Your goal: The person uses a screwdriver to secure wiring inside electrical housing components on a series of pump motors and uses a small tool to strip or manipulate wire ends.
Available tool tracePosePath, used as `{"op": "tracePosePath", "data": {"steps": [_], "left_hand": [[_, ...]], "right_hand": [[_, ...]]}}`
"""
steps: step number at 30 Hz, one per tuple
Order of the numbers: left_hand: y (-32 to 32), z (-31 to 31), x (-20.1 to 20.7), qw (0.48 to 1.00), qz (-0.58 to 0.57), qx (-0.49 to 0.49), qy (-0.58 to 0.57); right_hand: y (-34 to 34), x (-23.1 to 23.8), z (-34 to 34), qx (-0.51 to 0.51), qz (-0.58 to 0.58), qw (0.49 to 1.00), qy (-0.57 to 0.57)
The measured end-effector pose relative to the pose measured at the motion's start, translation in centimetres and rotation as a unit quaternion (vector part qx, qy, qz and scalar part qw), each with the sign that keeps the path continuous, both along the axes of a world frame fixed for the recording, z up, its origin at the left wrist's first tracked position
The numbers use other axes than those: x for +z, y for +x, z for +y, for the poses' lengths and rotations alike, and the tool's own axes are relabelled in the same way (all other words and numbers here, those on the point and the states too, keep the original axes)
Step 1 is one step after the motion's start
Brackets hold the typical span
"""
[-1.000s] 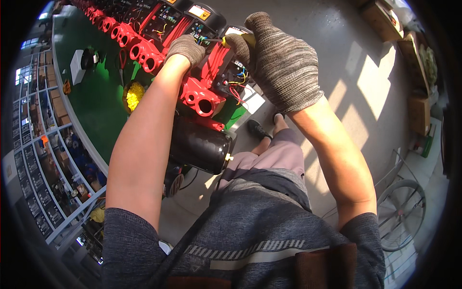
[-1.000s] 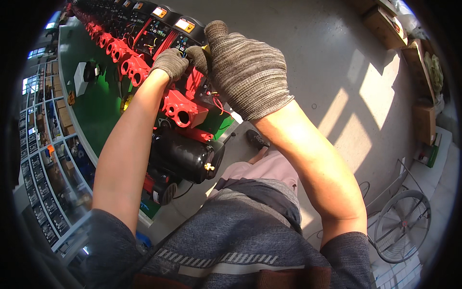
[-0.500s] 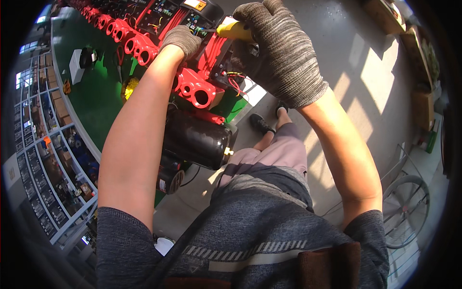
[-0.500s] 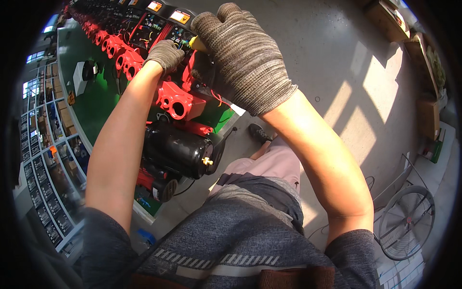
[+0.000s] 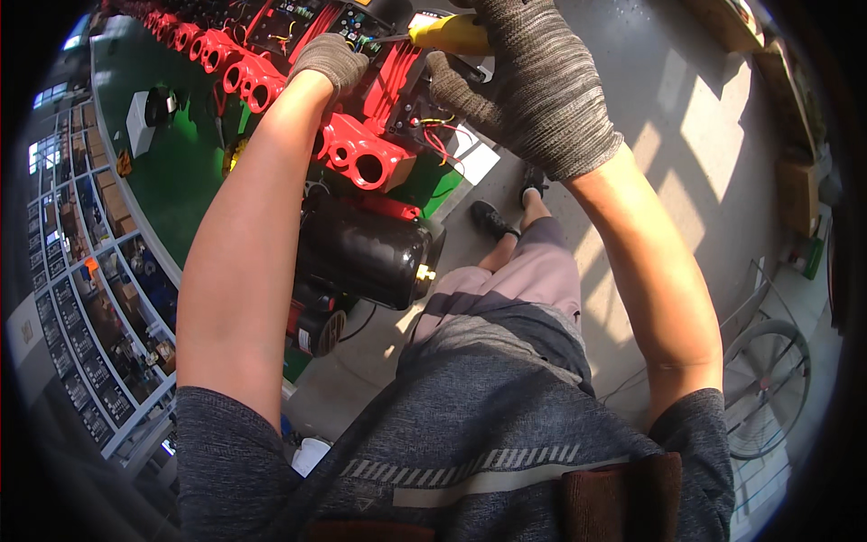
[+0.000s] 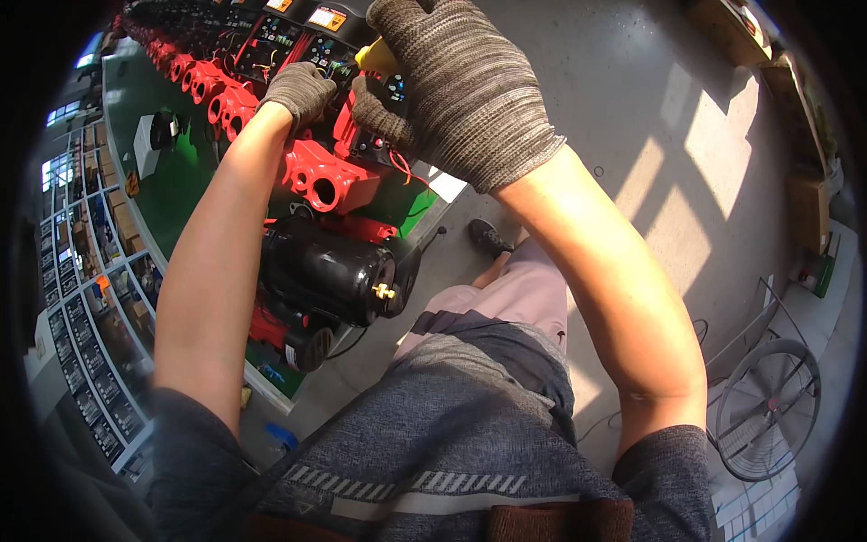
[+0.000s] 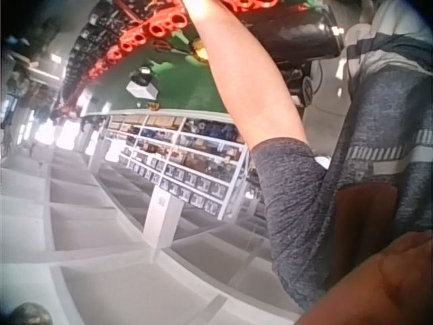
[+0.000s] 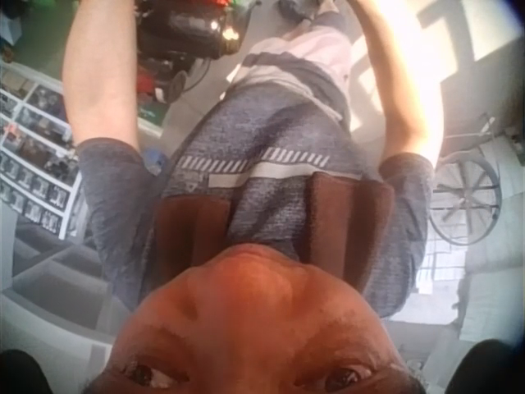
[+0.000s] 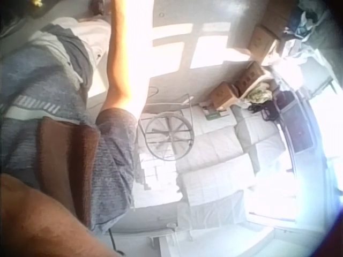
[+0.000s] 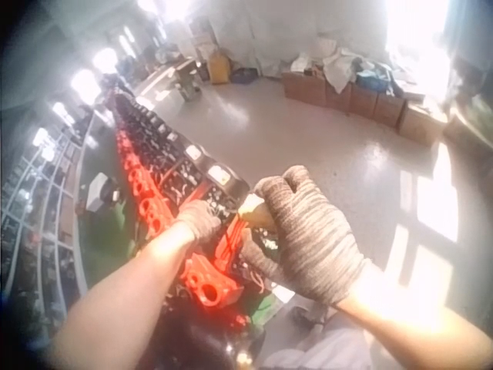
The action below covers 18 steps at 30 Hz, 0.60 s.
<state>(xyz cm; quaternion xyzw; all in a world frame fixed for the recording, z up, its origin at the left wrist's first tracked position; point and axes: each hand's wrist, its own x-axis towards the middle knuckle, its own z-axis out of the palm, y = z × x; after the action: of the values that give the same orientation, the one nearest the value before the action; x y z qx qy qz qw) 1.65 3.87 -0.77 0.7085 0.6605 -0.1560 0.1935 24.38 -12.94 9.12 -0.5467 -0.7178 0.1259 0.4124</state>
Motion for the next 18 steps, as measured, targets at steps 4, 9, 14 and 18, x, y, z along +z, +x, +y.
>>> {"op": "tracePosePath", "data": {"steps": [4, 9, 14, 18], "left_hand": [[-0.7, 0.6, -0.7, 0.999, -0.006, -0.032, 0.014], [-0.9, 0.7, -0.9, 0.997, 0.004, -0.077, 0.031], [-2.1, 1.2, -1.3, 0.983, 0.017, -0.18, 0.039], [-1.0, 0.7, -0.6, 0.987, 0.033, -0.153, 0.039]], "right_hand": [[-0.2, -1.0, 0.3, -0.027, 0.0, 0.999, -0.041], [-0.4, -2.2, 0.7, -0.049, -0.028, 0.998, -0.019], [-0.4, -2.4, 0.3, 0.0, 0.016, 0.998, 0.059], [-0.4, -2.9, 0.5, 0.026, -0.004, 0.994, 0.105]]}}
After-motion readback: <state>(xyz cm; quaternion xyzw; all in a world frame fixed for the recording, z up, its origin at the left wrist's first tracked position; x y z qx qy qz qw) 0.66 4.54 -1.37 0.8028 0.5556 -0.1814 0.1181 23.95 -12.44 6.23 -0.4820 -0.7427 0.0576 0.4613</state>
